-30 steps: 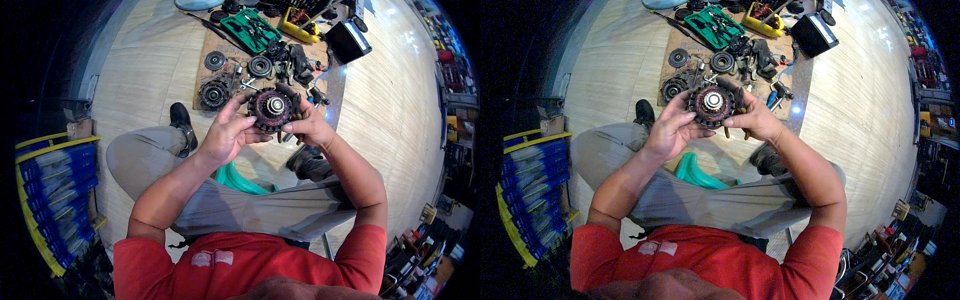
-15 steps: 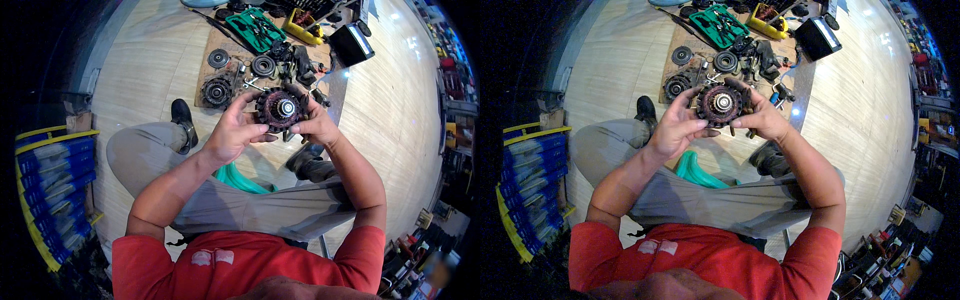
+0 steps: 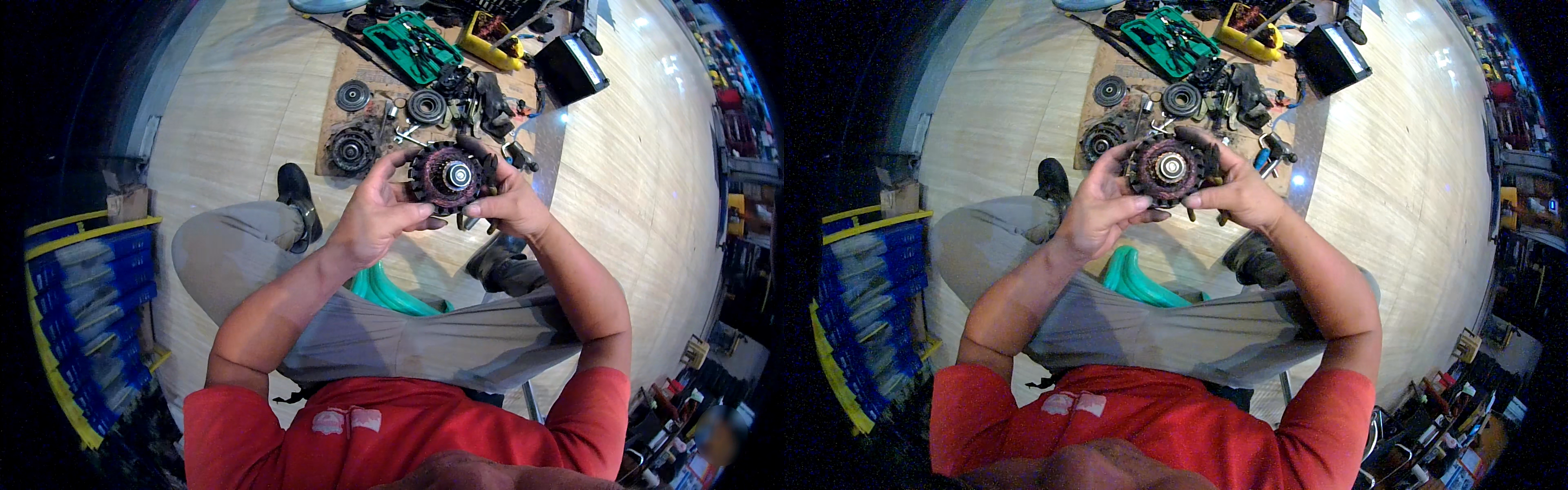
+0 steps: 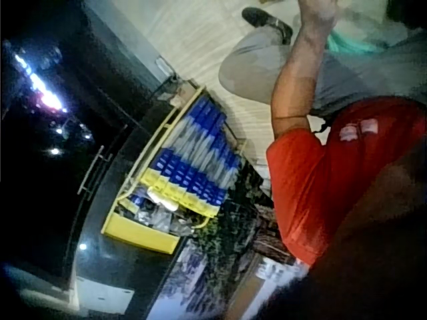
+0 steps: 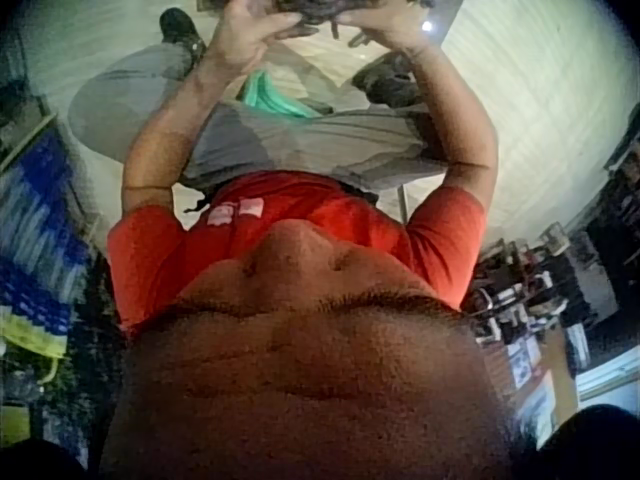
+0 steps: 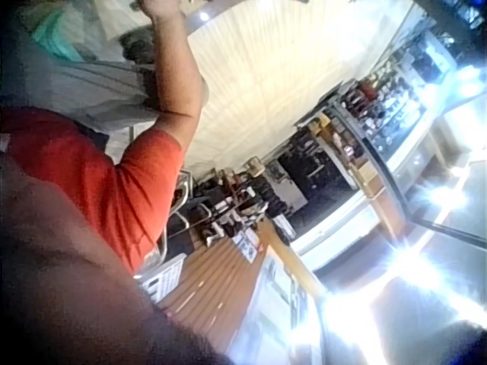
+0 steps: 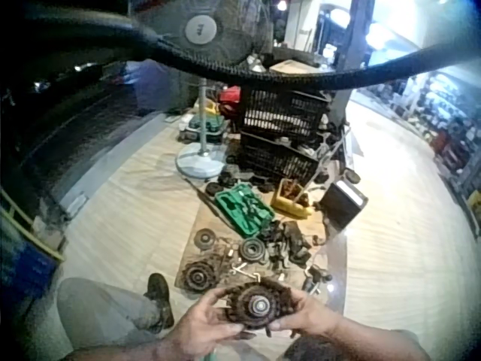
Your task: The person disassembles an alternator by removing internal components by hand and using a screwdriver to loosen parts while seated on a stool.
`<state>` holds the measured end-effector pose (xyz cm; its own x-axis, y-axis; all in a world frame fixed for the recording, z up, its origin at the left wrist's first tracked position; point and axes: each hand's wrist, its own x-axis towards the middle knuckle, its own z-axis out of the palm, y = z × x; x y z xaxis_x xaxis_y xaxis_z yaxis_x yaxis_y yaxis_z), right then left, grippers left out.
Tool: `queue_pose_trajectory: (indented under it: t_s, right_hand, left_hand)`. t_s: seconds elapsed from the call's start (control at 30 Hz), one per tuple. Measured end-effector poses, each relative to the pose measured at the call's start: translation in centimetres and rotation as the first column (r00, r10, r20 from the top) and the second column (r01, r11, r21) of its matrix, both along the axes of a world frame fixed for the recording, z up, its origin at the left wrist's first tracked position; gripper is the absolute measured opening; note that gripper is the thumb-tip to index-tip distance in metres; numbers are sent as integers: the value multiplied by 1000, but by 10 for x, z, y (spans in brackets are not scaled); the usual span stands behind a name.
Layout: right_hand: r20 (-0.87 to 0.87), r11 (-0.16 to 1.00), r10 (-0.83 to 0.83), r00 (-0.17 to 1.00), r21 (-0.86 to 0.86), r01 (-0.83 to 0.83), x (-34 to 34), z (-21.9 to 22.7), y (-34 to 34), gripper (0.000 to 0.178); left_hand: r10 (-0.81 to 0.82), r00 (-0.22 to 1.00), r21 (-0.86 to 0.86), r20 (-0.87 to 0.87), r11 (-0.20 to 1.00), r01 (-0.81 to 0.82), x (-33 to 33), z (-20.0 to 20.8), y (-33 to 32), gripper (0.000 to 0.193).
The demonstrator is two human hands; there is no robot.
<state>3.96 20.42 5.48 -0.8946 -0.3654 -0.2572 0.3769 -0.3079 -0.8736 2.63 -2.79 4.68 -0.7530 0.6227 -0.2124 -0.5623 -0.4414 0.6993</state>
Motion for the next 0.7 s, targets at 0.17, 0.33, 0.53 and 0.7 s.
queue_pose_trajectory:
  t_s: [0.17, 0.33, 0.53, 0.7]
  right_hand:
    - [-19, 996, -1, 1000, 94, 3, 1, 2, -1, 99]
    - [-4, 990, 9, 1000, 144, -8, 3, 5, -1, 96]
    - [18, 974, 46, 999, 222, -49, 2, 12, -5, 91]
    - [2, 975, 25, 1000, 220, -25, 3, 11, -8, 89]
  left_hand:
    - [10, 999, -22, 32, 1000, -9, -1, 3, 1, 67]
    - [28, 996, -2, 80, 1000, -28, -1, 4, 4, 65]
    - [47, 986, 33, 158, 998, -53, -2, 2, 3, 64]
    - [40, 984, 15, 173, 999, -43, -3, 1, 2, 59]
